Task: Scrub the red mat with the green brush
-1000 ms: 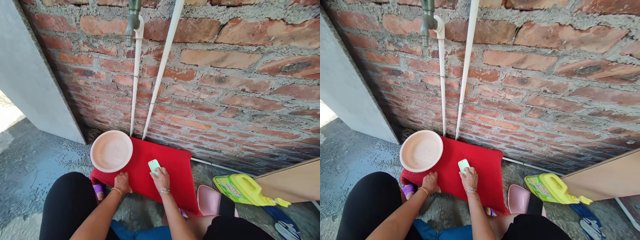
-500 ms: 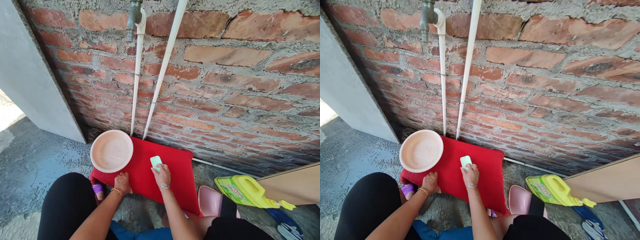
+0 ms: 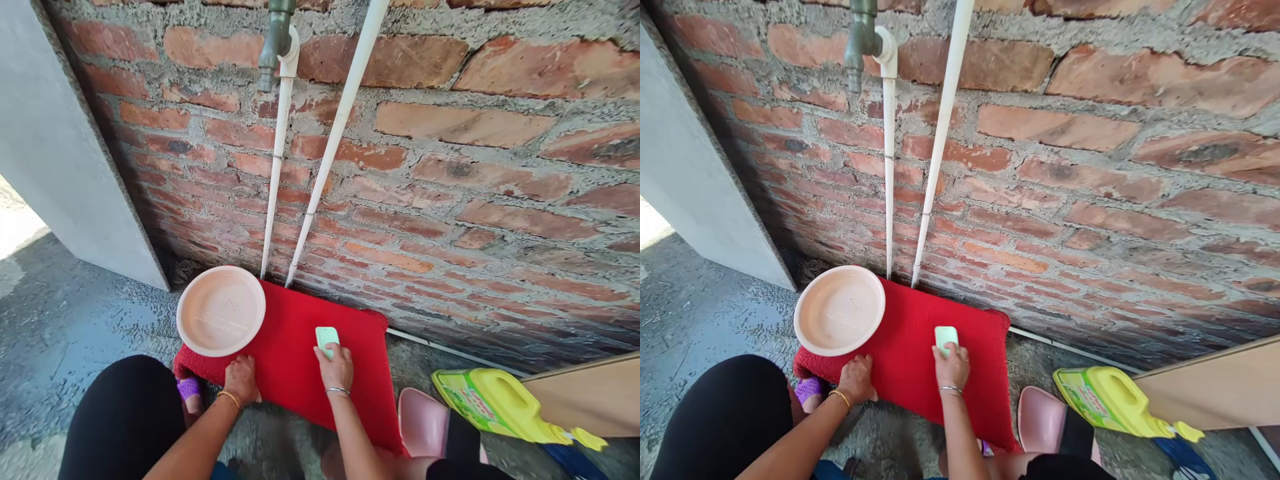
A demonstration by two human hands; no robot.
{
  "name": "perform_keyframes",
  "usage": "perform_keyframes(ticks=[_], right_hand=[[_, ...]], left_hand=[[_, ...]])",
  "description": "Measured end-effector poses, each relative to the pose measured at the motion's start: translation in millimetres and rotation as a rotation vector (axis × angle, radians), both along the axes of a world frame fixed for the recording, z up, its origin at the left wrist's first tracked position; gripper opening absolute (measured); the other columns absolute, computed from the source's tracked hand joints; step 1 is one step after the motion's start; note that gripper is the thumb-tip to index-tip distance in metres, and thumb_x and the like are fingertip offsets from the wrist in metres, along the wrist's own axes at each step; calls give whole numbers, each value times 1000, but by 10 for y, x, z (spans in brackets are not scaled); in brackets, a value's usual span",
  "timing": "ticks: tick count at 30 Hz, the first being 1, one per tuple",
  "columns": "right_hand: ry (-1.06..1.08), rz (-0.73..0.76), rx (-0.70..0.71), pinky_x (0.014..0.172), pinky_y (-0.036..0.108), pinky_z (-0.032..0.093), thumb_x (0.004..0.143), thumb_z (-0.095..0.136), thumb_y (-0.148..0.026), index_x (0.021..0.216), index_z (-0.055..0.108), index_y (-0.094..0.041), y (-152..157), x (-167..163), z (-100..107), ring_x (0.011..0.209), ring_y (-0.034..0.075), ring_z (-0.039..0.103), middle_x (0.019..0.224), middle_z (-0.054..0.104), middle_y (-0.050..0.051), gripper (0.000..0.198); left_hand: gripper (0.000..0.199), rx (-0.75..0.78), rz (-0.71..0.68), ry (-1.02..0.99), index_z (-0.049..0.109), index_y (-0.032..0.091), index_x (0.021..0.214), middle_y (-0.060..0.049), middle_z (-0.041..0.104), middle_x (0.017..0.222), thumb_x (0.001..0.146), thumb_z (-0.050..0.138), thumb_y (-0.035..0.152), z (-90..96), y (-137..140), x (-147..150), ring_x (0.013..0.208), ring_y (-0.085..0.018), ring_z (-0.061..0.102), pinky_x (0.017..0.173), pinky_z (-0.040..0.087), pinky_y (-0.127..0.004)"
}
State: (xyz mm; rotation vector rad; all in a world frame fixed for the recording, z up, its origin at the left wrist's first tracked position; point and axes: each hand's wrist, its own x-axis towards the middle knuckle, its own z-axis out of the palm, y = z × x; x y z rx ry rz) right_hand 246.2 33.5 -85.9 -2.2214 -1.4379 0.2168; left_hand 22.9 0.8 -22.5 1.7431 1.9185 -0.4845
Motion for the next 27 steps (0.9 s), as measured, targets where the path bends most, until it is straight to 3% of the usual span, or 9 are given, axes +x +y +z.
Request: perform_keyframes(ticks=[3, 5, 9, 12, 15, 20, 24, 27], right_hand=[[-65, 305, -46, 73, 27, 39, 72, 70, -40, 82, 65, -24, 123, -357, 68, 79, 14, 52, 88, 54, 1, 20], [-117, 441, -74, 72, 27, 36, 71, 71, -37, 82, 64, -25, 207, -516, 110, 78, 14, 52, 88, 53, 1, 18], [-150, 332, -132, 74, 28, 39, 74, 68, -39, 82, 64, -24, 298, -342, 125, 81, 15, 53, 90, 55, 2, 17], [-144, 176, -161, 81, 33, 46, 85, 58, -40, 103, 61, -20, 286, 44, 97, 91, 16, 56, 106, 58, 5, 27], [-145, 156, -165, 85, 40, 50, 89, 52, -37, 118, 54, -19, 260, 258, 68, 101, 18, 57, 120, 55, 8, 34], [-111, 232, -156, 80, 32, 48, 85, 57, -43, 103, 61, -22, 346, -62, 19, 90, 15, 57, 107, 58, 4, 28], [-82, 451, -101, 72, 25, 38, 74, 66, -43, 83, 64, -26, 523, -453, 38, 79, 13, 53, 92, 55, 0, 19], [-66, 495, -83, 70, 25, 34, 73, 66, -40, 83, 64, -26, 629, -455, 64, 76, 13, 50, 88, 52, 0, 17]], left_hand=[[78, -13, 4, 4, 53, 15, 110, -15, 60, 107, 43, 86, 37, -8, 3, 11, 98, -27, 61, 82, 48, -35], [79, -24, 9, 7, 53, 16, 110, -14, 59, 107, 42, 86, 37, -7, 13, 17, 98, -27, 61, 82, 48, -35], [78, -37, 8, 11, 53, 16, 110, -14, 59, 108, 42, 86, 36, 8, 33, 22, 98, -27, 61, 82, 49, -35], [78, -39, 7, 16, 53, 16, 109, -14, 59, 107, 42, 86, 37, 16, 40, 18, 97, -26, 62, 81, 48, -35], [77, -39, 15, 14, 53, 18, 108, -13, 60, 106, 41, 86, 38, 6, 43, 11, 97, -26, 62, 80, 48, -34], [77, -40, 18, 10, 53, 17, 107, -14, 60, 105, 41, 87, 36, -48, 49, 13, 97, -27, 62, 79, 48, -35], [76, -38, 12, 15, 53, 16, 108, -15, 60, 105, 42, 87, 34, -99, 54, 17, 96, -28, 62, 78, 48, -35], [76, -36, 13, 5, 53, 17, 108, -14, 60, 105, 41, 86, 31, -123, 59, 18, 96, -28, 62, 78, 48, -35]])
